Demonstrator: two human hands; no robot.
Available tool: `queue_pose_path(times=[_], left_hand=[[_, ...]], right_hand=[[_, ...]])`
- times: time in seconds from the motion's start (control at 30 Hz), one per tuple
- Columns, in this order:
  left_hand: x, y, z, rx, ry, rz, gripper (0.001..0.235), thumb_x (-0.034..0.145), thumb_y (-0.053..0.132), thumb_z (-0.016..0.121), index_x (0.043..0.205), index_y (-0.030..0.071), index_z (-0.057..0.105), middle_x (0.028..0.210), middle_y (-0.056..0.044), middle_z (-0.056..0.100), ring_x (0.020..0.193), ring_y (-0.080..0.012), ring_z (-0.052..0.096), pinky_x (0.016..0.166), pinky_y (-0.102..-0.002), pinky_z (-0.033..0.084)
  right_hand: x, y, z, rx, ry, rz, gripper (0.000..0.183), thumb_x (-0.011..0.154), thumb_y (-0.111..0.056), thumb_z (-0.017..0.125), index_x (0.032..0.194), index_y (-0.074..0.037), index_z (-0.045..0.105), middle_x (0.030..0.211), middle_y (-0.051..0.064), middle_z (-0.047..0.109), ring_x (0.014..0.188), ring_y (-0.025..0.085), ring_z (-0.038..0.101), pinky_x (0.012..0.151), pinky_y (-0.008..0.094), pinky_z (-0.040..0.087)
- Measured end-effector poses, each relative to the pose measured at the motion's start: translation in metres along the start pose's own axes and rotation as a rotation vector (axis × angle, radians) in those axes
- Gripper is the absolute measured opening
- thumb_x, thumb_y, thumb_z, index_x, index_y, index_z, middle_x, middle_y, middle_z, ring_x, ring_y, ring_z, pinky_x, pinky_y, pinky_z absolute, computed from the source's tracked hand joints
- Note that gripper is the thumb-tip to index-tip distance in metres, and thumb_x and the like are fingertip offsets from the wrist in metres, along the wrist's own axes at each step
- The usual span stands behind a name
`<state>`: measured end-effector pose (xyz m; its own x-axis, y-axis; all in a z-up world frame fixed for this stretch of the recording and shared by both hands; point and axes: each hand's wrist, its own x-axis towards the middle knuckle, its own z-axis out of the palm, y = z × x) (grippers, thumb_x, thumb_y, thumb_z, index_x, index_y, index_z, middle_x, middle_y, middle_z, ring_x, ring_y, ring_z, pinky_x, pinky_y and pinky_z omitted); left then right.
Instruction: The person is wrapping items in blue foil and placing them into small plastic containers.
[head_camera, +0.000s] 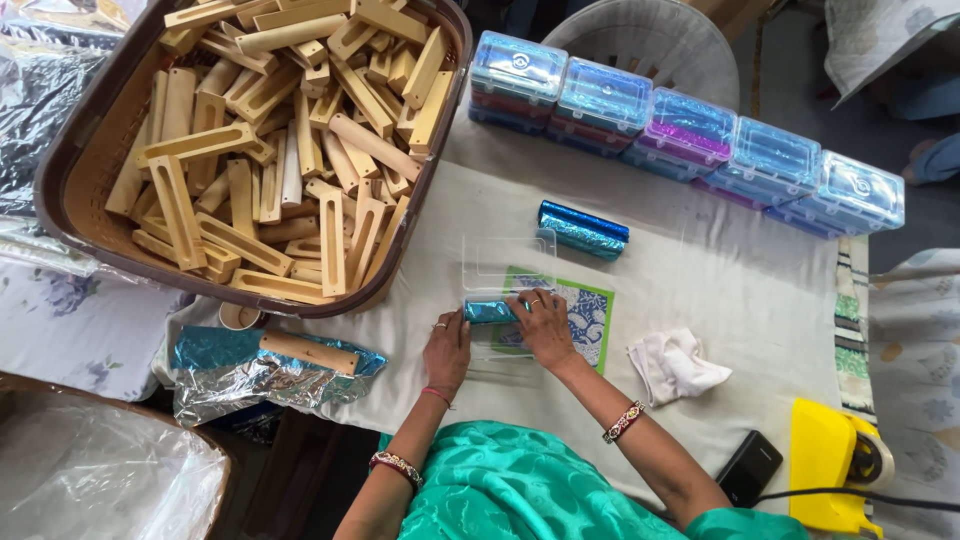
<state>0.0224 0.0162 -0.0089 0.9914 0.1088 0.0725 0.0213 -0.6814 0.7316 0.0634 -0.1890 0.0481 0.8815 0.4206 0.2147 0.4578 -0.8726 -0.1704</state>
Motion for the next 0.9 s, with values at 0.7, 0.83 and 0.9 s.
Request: queue_pose_path(times=[0.7, 0.83, 0.9], left_hand=[[0.027, 0.011, 0.004, 0.147, -0.026, 0.107, 0.051, 0.093, 0.008, 0.063, 0.139, 0.031, 0.062, 0.134, -0.004, 0.059, 0.108, -0.0304, 0.064, 0.083, -0.043, 0.057], [0.031, 0.011, 0.002, 0.166, -0.04, 0.103, 0.053, 0.092, 0.009, 0.064, 0.14, 0.032, 0.061, 0.131, -0.003, 0.06, 0.107, -0.0304, 0.064, 0.081, -0.042, 0.057], [0.032, 0.015, -0.003, 0.156, -0.045, 0.11, 0.055, 0.091, 0.011, 0.065, 0.143, 0.027, 0.058, 0.127, -0.004, 0.061, 0.105, -0.0307, 0.063, 0.083, -0.043, 0.056]], right_hand=[[-0.021, 0.031, 0.007, 0.202, 0.091, 0.589, 0.037, 0.081, -0.023, 0.082, 0.117, -0.02, 0.076, 0.108, 0.002, 0.066, 0.104, 0.024, 0.062, 0.087, 0.039, 0.052], [-0.021, 0.034, 0.005, 0.214, 0.077, 0.583, 0.037, 0.082, -0.021, 0.082, 0.118, -0.02, 0.074, 0.11, 0.002, 0.067, 0.105, 0.023, 0.063, 0.088, 0.038, 0.053], [-0.024, 0.034, 0.003, 0.274, 0.102, 0.529, 0.045, 0.08, -0.019, 0.083, 0.123, -0.015, 0.069, 0.114, 0.009, 0.063, 0.102, 0.026, 0.062, 0.087, 0.039, 0.052]])
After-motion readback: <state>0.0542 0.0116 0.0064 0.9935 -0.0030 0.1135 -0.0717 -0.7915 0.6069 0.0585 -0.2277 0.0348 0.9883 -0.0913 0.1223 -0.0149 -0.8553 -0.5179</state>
